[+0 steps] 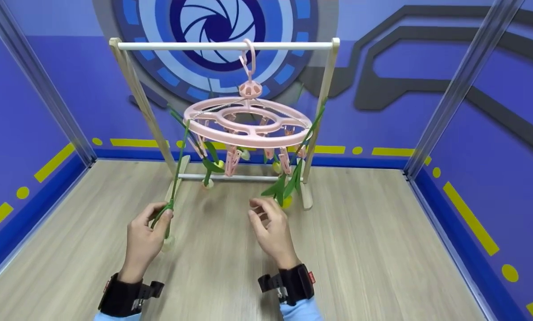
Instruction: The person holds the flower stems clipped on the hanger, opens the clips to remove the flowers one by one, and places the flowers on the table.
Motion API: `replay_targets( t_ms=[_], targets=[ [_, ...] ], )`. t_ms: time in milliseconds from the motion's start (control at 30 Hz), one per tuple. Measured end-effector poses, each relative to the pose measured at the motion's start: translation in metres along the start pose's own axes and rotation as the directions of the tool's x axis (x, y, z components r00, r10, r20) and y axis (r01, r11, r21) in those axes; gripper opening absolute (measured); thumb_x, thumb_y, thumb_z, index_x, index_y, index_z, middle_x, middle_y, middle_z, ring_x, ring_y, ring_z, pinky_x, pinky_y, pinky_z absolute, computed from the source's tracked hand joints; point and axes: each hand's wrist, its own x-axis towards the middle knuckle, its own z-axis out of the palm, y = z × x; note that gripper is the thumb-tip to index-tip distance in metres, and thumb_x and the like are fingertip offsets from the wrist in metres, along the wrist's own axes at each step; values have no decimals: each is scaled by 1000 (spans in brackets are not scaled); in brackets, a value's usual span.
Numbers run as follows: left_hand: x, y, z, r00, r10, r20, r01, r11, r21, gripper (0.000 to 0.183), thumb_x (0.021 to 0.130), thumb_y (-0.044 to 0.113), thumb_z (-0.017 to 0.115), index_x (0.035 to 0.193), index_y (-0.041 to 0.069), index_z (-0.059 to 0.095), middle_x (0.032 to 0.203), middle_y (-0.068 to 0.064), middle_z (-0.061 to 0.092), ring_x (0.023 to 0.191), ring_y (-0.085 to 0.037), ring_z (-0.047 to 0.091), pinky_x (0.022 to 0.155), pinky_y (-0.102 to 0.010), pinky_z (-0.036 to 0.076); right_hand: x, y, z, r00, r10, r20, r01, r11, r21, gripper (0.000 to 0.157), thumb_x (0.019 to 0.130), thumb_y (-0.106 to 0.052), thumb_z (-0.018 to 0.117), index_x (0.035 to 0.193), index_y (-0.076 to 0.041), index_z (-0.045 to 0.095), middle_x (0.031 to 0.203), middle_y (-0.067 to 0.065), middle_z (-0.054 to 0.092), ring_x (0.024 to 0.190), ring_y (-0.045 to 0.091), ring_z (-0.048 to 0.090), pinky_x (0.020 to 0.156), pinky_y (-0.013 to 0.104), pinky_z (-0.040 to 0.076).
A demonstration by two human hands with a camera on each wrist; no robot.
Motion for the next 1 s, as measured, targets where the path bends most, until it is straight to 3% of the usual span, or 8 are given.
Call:
replay_targets(
  t_ms=[367,633,867,1000],
  targets=[
    [4,-7,-8,999,0,-33,0,1000,14,14,97,1,68,110,-2,72,101,-12,71,95,-27,71,86,-48,59,-5,3,9,1000,-26,3,26,999,-29,28,94,11,66,120,2,69,109,16,69,96,35,67,82,20,53],
    [8,-13,-22,996,-10,-86,15,998,63,15,95,-2,70,110,-4,73,99,-14,71,90,-27,71,78,-46,59,-7,3,11,999,-18,30,20,998,-60,24,98,3,66,121,-3,70,112,10,69,96,27,68,81,26,56],
    [10,-22,-32,992,-8,-128,22,995,102,14,93,-3,70,106,-2,75,97,-12,72,87,-26,70,75,-37,57,-8,2,14,998,-43,39,46,997,-65,25,97,3,66,120,-5,71,111,8,70,94,22,69,79,27,57],
    [10,-26,-35,992,-16,-121,31,992,123,13,92,-3,72,105,-3,75,97,-14,71,88,-29,71,77,-44,59,-8,3,16,997,-63,41,65,997,-50,24,97,4,65,120,-4,71,110,10,70,93,24,69,80,24,56]
  ],
)
